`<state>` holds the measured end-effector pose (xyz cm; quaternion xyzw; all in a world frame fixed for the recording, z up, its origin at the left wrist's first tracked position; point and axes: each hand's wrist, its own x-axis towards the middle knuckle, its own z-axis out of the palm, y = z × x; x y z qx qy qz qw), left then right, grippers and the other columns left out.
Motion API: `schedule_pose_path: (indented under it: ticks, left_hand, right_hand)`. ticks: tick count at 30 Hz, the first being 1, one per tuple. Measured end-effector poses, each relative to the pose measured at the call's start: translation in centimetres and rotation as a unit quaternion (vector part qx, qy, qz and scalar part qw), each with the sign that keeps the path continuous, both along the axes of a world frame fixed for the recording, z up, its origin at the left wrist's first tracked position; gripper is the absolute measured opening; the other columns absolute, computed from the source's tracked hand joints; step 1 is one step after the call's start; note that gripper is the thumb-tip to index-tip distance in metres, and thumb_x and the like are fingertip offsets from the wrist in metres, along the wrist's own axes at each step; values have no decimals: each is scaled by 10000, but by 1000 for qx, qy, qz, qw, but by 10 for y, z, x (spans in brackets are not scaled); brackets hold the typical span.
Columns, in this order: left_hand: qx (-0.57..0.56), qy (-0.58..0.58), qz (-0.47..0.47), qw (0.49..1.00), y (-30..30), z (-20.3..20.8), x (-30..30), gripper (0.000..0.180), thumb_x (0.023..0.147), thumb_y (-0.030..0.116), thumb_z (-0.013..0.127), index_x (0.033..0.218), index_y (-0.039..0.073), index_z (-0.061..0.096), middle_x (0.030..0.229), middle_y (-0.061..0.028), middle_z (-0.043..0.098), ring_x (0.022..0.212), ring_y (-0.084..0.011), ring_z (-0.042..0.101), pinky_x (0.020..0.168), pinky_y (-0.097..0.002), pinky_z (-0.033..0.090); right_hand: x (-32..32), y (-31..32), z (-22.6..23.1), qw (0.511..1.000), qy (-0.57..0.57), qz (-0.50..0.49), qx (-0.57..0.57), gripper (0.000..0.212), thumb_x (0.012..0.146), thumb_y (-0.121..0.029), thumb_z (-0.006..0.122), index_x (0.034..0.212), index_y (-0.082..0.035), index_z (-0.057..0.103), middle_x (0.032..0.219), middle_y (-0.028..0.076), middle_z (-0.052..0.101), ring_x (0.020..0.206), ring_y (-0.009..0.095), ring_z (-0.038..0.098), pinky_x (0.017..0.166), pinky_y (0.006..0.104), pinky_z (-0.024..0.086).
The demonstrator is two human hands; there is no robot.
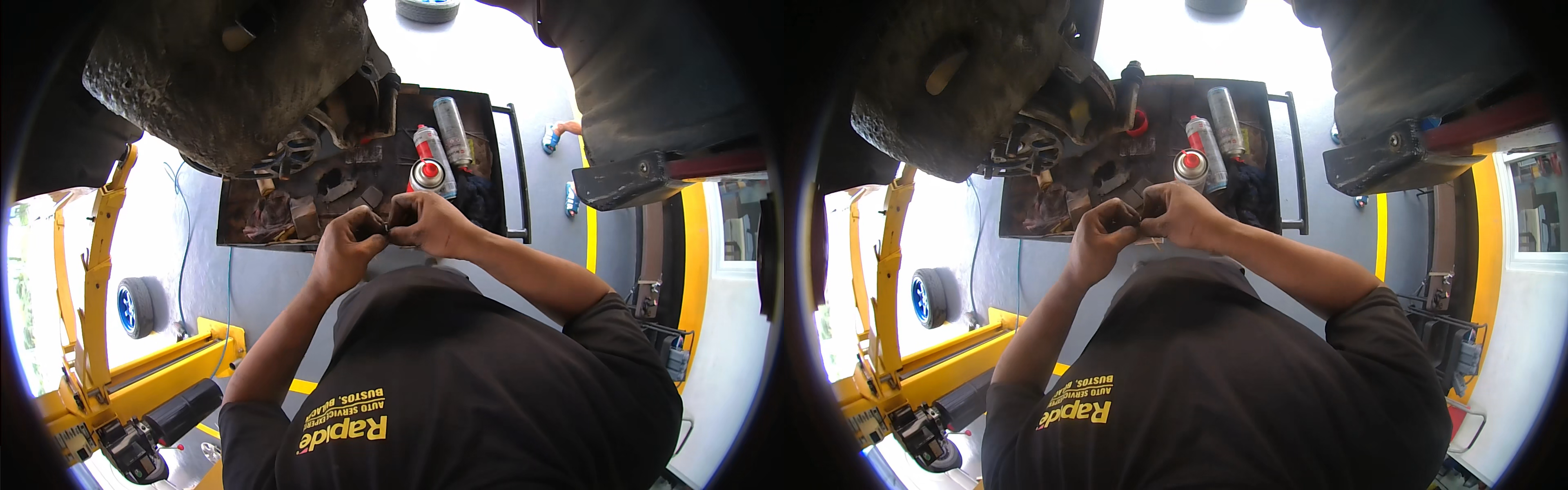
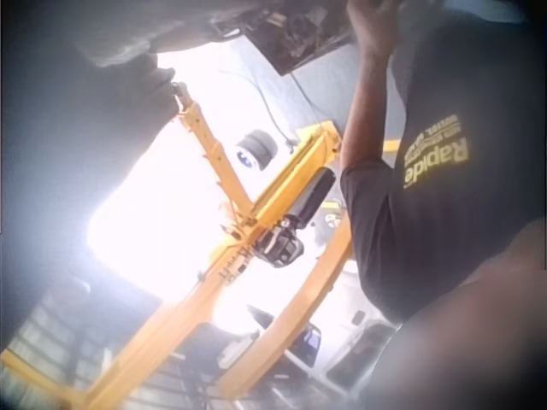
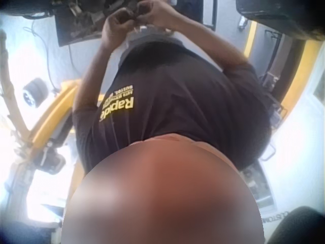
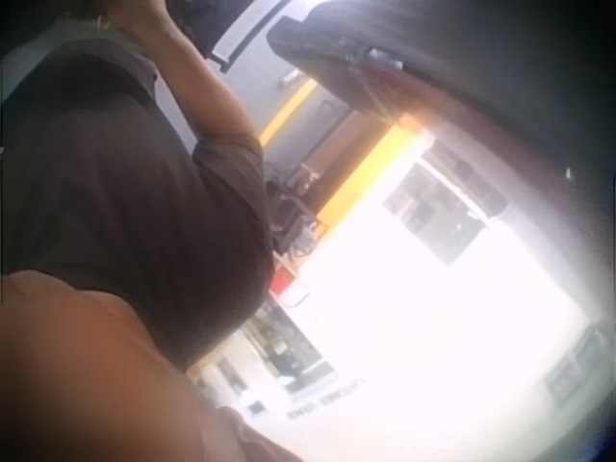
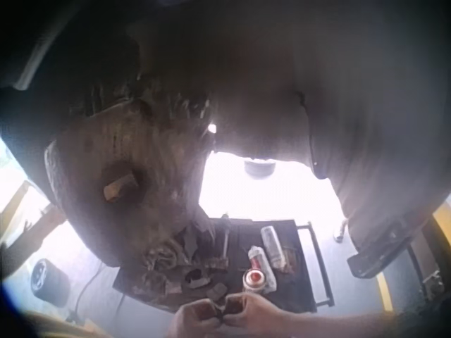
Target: The person sprays a lubricant onto the brake caliper and rotor, then uses a rag to wipe and clean the components. They handle the brake pads and caliper, repeatedly wiping and inspecting the parts while working under the lifted vehicle.
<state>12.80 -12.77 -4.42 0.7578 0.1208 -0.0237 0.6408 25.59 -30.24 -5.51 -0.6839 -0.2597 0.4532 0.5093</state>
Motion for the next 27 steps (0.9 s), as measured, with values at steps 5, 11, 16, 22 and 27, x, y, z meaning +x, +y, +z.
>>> schedule_pose_path:
  ticks: [5, 11, 16, 22, 27]
  left_hand:
    - [-12, 18, -12, 1000, 11, -1, 7, 133, 991, 112, 736, 1022, -3, 677, 927, -47, 732, 867, -96, 647, 801, -286, 518]
    - [111, -14, -4, 994, 10, 0, 22, 115, 959, 94, 751, 975, 2, 684, 870, -63, 737, 849, -95, 656, 801, -294, 521]
    - [164, -35, -53, 984, 8, 2, 33, 106, 927, 86, 763, 964, 23, 687, 875, -62, 726, 834, -96, 660, 779, -308, 523]
    - [73, -2, -190, 979, 6, 3, 52, 131, 938, 14, 703, 1059, -20, 668, 951, -90, 730, 874, -129, 687, 801, -287, 540]
    - [54, -50, -267, 961, 16, 3, 40, 192, 956, 9, 684, 1133, -44, 634, 994, -114, 748, 895, -154, 727, 809, -290, 562]
  right_hand:
    - [-3, -5, 13, 973, -229, -22, 30, 181, 850, -102, 783, 878, 17, 649, 798, 123, 686, 756, 206, 660, 719, 361, 514]
    - [2, -14, 28, 964, -264, -22, 11, 254, 854, -160, 803, 960, 33, 675, 944, 222, 728, 901, 339, 726, 827, 438, 533]
    - [17, -25, 28, 975, -219, 28, 11, 262, 898, -223, 782, 1058, -26, 723, 964, 146, 773, 902, 263, 743, 850, 381, 564]
    - [8, -35, 18, 984, -175, -44, 4, 283, 780, -167, 818, 943, 26, 691, 830, 172, 709, 799, 287, 698, 764, 425, 522]
    - [-20, -32, 19, 937, -347, -49, 0, 323, 774, -181, 830, 971, -2, 647, 902, 192, 698, 905, 383, 697, 805, 477, 525]
